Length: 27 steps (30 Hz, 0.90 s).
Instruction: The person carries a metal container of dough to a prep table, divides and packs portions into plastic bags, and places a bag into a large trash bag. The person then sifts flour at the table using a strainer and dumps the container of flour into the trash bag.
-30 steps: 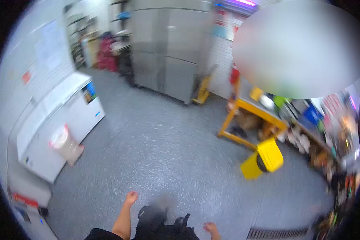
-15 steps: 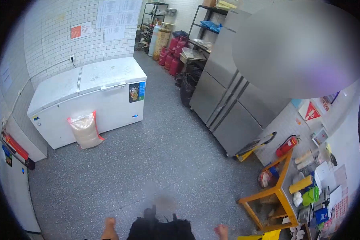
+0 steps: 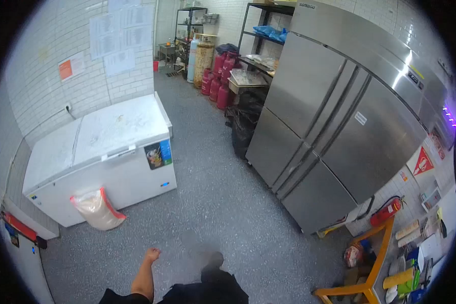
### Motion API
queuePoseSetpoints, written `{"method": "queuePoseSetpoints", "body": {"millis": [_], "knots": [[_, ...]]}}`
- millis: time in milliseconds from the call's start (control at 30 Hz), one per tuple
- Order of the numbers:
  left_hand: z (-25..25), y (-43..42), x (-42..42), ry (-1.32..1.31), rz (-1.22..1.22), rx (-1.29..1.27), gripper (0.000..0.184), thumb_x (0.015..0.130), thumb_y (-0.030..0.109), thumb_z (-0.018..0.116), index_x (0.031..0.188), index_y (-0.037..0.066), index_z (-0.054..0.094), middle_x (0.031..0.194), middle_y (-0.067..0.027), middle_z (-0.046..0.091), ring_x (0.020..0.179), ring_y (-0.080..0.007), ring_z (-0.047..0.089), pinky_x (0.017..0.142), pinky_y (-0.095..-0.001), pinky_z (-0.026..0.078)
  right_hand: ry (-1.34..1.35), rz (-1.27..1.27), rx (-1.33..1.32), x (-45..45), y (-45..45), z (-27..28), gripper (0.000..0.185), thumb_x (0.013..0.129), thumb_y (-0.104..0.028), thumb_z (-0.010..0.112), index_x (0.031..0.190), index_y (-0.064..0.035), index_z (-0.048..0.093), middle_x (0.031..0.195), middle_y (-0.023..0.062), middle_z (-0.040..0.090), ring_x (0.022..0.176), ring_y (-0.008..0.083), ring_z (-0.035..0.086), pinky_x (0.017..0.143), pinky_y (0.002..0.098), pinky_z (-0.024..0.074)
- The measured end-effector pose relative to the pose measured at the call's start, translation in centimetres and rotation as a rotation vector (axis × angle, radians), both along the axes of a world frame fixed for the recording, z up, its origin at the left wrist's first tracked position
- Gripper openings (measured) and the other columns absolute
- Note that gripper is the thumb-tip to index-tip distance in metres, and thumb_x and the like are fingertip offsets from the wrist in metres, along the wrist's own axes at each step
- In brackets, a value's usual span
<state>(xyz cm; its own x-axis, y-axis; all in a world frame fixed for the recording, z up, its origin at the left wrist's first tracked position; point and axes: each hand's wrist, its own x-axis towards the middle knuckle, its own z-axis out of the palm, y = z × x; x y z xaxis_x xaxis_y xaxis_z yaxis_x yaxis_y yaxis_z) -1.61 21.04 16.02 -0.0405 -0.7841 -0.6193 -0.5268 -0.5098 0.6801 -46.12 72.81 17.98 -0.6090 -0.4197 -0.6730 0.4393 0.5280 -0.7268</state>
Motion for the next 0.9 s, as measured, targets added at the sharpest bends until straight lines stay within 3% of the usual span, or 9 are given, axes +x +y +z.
{"method": "queuePoseSetpoints", "body": {"millis": [200,300,400,500,600,700,833,867,900], "knots": [[0.3,-9.1,-4.7,-0.094,0.144,0.071,0.025,0.077,0.023,0.057,0.088,0.001,0.060,0.069,-0.0092,0.057,0.058,-0.0215,0.058,0.047,-0.0335,0.045,0.268,0.314,0.142,-16.5,-26.4,-16.9,0.018,0.077,-0.017,0.057,0.079,0.0003,0.055,0.069,0.0129,0.058,0.060,0.0251,0.059,0.049,0.0364,0.0474],[1.3,-12.3,-8.2,-0.109,0.252,0.229,0.023,0.078,0.024,0.057,0.088,0.004,0.060,0.071,-0.0092,0.058,0.060,-0.0214,0.059,0.047,-0.0346,0.043,0.259,0.409,0.207,-19.4,-45.9,-9.0,0.023,0.076,-0.018,0.057,0.086,0.0024,0.060,0.070,0.0101,0.060,0.059,0.0185,0.059,0.048,0.0305,0.0463],[-4.3,-16.6,-7.6,-0.620,-0.990,-0.127,0.022,0.080,0.024,0.057,0.093,0.007,0.061,0.076,-0.0110,0.060,0.064,-0.0219,0.060,0.049,-0.0380,0.044,0.296,0.539,0.136,-23.9,-61.8,-5.4,0.024,0.077,-0.023,0.057,0.087,-0.0016,0.061,0.069,0.0080,0.062,0.059,0.0165,0.059,0.048,0.0288,0.0460],[-6.0,-22.9,-11.0,-0.279,0.150,0.609,0.019,0.076,0.023,0.056,0.083,0.007,0.061,0.074,-0.0095,0.064,0.066,-0.0210,0.062,0.061,-0.0347,0.050,0.246,0.434,0.068,-28.1,-73.8,-4.4,0.023,0.078,-0.023,0.057,0.089,-0.0035,0.060,0.072,0.0083,0.062,0.060,0.0165,0.059,0.049,0.0289,0.0462],[-7.3,-32.7,-13.3,-0.679,-0.836,-0.233,0.021,0.076,0.024,0.056,0.087,0.008,0.061,0.073,-0.0105,0.064,0.057,-0.0218,0.060,0.053,-0.0348,0.050,0.146,0.321,0.142,-30.5,-82.0,-1.2,0.025,0.078,-0.022,0.056,0.095,-0.0037,0.058,0.075,0.0095,0.061,0.063,0.0179,0.060,0.050,0.0287,0.0471],[-5.8,-48.2,-19.3,-0.006,0.334,0.416,0.028,0.075,0.022,0.058,0.095,0.002,0.060,0.074,-0.0105,0.062,0.059,-0.0214,0.058,0.053,-0.0358,0.047,0.092,0.231,0.200,-33.2,-85.6,-1.2,0.028,0.078,-0.023,0.056,0.099,-0.0046,0.056,0.077,0.0110,0.061,0.064,0.0195,0.060,0.050,0.0294,0.0476],[-4.1,-72.0,-30.8,0.034,-0.292,-0.012,0.033,0.078,0.028,0.055,0.093,-0.001,0.060,0.074,-0.0075,0.059,0.062,-0.0165,0.052,0.057,-0.0325,0.044,0.021,0.103,0.130,-34.6,-89.7,-0.6,0.030,0.077,-0.025,0.056,0.097,-0.0026,0.056,0.077,0.0131,0.060,0.061,0.0214,0.059,0.048,0.0332,0.0470],[5.3,-76.3,-36.1,0.155,-0.264,-0.182,0.029,0.078,0.025,0.056,0.093,-0.001,0.060,0.076,-0.0056,0.059,0.065,-0.0143,0.053,0.059,-0.0309,0.044,-0.015,-0.014,0.085,-34.7,-90.2,-1.4,0.029,0.077,-0.025,0.056,0.096,-0.0025,0.056,0.077,0.0135,0.061,0.059,0.0213,0.058,0.047,0.0342,0.0463],[2.9,-82.2,-38.6,0.279,-0.167,-0.125,0.027,0.079,0.021,0.056,0.094,0.000,0.060,0.077,-0.0043,0.059,0.068,-0.0132,0.053,0.061,-0.0291,0.044,-0.048,-0.055,0.180,-34.6,-91.0,-1.4,0.029,0.078,-0.024,0.054,0.097,-0.0024,0.055,0.077,0.0142,0.061,0.059,0.0221,0.058,0.046,0.0359,0.0462]]}}
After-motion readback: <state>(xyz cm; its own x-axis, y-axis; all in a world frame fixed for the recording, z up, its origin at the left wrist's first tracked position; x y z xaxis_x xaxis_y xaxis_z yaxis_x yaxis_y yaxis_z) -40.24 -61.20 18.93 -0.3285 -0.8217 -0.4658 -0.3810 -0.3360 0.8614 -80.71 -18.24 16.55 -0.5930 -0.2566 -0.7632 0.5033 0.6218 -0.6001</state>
